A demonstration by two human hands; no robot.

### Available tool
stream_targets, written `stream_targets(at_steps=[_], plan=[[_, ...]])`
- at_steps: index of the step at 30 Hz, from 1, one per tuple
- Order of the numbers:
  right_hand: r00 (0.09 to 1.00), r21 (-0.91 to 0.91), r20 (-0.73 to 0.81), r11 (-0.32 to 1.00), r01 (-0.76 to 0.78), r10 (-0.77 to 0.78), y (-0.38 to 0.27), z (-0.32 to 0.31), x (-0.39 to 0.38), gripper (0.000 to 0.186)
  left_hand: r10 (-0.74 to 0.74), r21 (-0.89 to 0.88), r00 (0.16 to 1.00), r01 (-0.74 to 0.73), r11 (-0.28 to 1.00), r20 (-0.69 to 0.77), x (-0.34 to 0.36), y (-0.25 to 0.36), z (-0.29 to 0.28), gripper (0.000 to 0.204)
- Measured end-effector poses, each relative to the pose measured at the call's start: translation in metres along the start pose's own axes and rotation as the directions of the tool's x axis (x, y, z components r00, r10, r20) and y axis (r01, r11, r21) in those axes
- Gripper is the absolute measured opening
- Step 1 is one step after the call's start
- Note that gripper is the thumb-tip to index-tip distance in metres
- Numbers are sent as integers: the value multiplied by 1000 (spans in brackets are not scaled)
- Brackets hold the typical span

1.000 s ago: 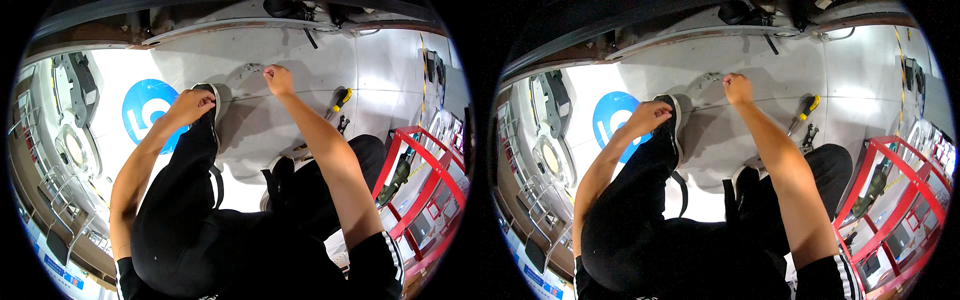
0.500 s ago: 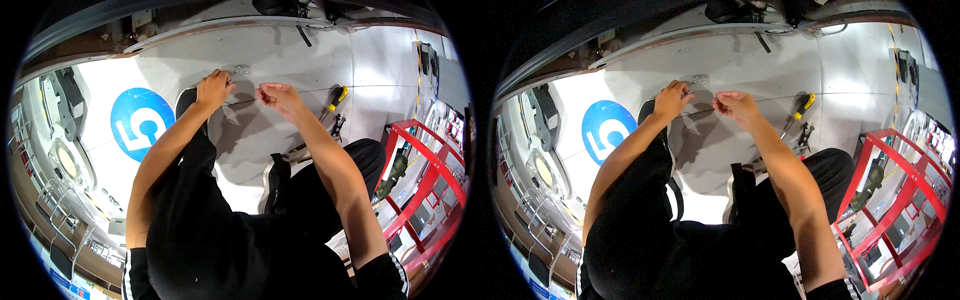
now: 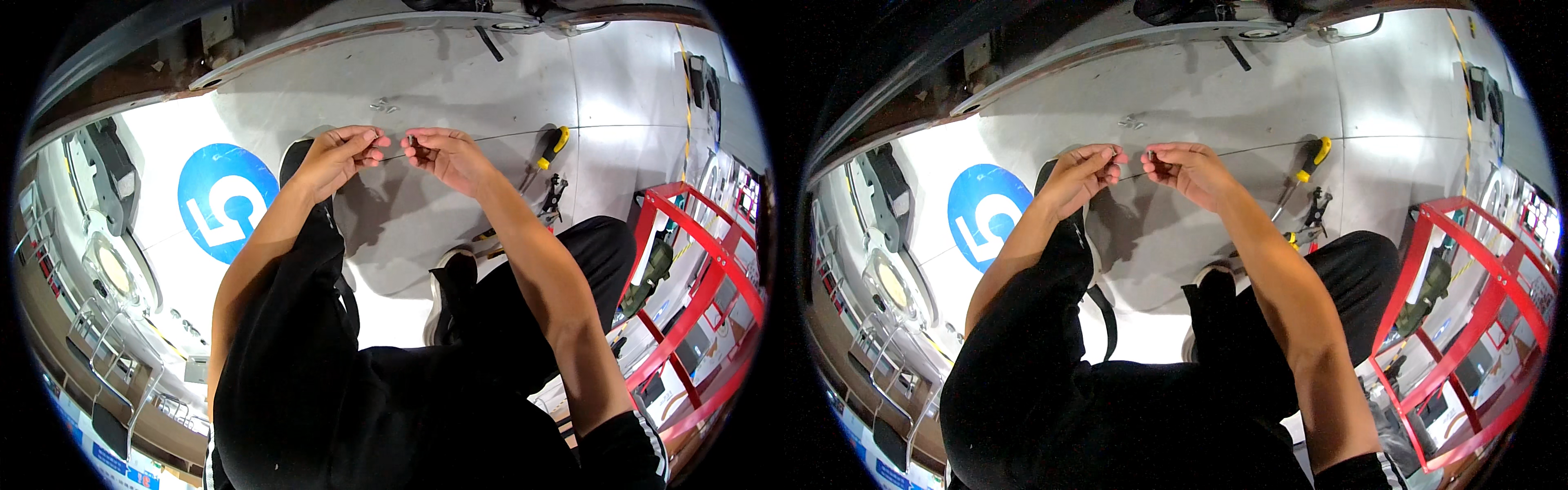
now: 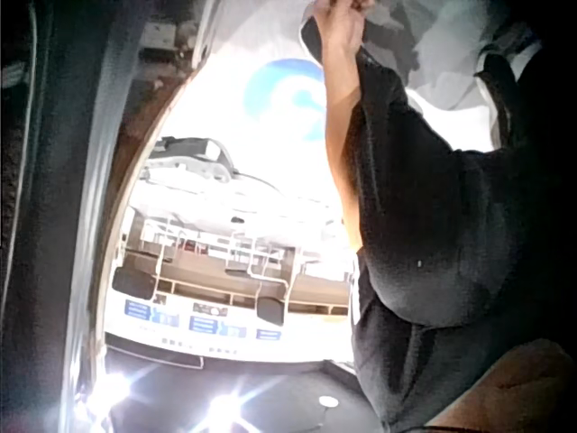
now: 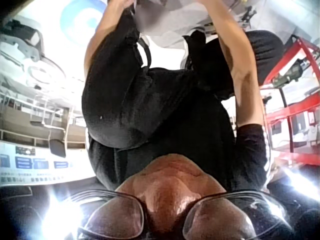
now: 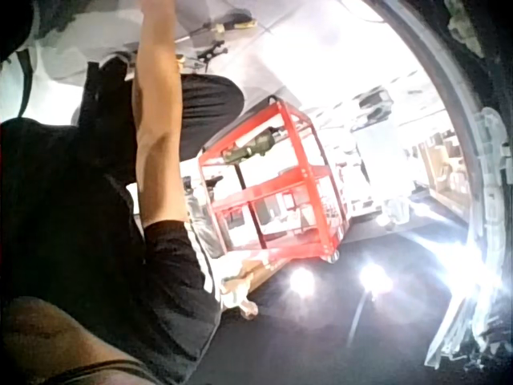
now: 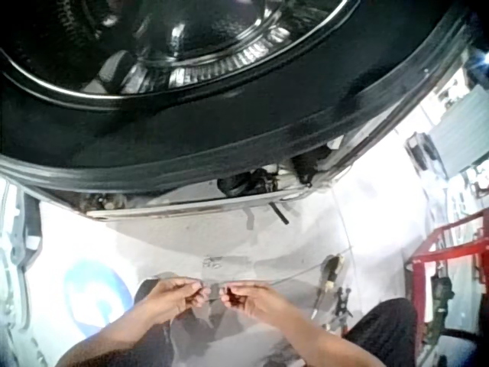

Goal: The person attaches a rubber gasket to a washing machine drum, aligns a metal retaining ring around the seal, and secures it by tightening a screw with a screwdriver.

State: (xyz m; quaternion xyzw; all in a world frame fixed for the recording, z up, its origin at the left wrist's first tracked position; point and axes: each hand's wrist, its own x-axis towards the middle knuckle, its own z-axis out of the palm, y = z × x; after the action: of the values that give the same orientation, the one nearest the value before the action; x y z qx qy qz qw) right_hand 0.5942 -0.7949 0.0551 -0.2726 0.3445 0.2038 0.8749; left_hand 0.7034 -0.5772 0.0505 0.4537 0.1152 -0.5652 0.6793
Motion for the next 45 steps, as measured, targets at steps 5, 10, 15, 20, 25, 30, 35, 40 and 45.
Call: stream_targets(at_steps=[5, 10, 15, 20, 25, 30, 35, 40, 45], plan=[[999, -20, 31, 1000, -11, 12, 3, 4, 3, 22, -36, -166, 983, 66, 984, 181, -11, 0, -2, 26], [999, -61, 7, 998, -35, 36, 3, 4, 4, 25, -28, -169, 972, 69, 983, 234, -17, 2, -6, 24], [1000, -78, -13, 997, -26, 25, 4, 3, 7, 26, 17, -141, 987, 6, 990, 160, -15, 1, -8, 24], [1000, -101, -20, 995, -3, 1, 10, -1, 12, 28, 8, -123, 985, 14, 992, 174, -13, -1, -9, 24], [962, -469, -231, 883, 20, -144, 22, 1, 27, 23, -57, 20, 998, 57, 998, 37, -11, -3, -7, 22], [785, -962, -98, 261, 83, -612, 32, 3, 40, 15, -45, 202, 992, 68, 977, -117, -12, 4, -7, 27], [654, -985, 172, -141, 100, -737, 34, -3, 58, 11, 3, 378, 995, 37, 925, -105, -30, 33, -2, 22], [777, -979, 21, 145, 144, -629, 29, -12, 60, 15, 11, 580, 997, 32, 814, -71, -58, 82, 25, 23], [888, -805, -48, 544, 236, -457, -16, 22, 7, 21, -2, 860, 1000, 12, 510, -13, -92, 129, 83, 19]])
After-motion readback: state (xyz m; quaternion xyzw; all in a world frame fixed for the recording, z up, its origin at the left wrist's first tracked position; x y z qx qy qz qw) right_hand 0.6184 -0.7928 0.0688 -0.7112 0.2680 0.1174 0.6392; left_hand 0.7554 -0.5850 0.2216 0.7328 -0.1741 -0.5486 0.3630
